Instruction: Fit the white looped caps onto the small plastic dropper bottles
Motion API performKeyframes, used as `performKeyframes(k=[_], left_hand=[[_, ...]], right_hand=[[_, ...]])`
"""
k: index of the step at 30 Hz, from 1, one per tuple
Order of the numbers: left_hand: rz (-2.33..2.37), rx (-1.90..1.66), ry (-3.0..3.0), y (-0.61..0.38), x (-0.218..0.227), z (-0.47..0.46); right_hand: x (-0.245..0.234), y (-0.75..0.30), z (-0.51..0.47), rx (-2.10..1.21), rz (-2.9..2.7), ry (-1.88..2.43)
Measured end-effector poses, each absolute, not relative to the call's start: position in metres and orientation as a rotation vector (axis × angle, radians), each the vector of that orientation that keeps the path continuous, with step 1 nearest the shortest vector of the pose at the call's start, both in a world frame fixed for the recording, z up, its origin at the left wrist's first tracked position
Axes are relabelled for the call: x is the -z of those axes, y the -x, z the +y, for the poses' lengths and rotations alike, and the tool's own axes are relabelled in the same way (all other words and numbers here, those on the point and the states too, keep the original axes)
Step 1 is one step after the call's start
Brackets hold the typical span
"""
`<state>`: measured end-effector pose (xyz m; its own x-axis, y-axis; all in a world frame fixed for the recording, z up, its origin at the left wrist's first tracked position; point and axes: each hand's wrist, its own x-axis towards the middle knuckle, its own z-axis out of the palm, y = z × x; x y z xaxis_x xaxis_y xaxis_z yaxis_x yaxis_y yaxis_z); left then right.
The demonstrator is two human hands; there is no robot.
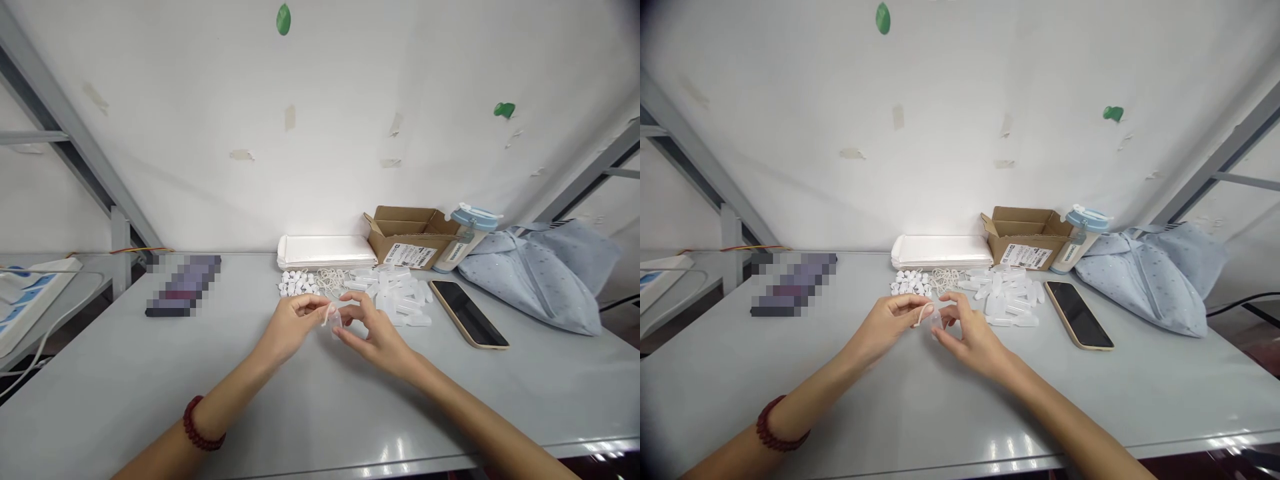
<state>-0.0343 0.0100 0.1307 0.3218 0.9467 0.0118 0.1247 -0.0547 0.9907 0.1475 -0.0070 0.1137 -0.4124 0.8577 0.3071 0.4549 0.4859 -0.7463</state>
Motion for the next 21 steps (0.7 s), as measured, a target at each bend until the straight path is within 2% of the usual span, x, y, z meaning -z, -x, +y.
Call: performKeyframes(k=[9,21], left_hand=[[1.182,-0.931,-1.904,0.0323,-0.1341,0.0049],[1.118,-0.816,-1.956,0.0347,-0.1401,0.0047]], right_hand=[[-0.1110,-0.1510,-0.0058,-0.603,-2.138,0.980],[-0.1081,-0.1515,-0.0035,-0.502,-2.071,0.875]])
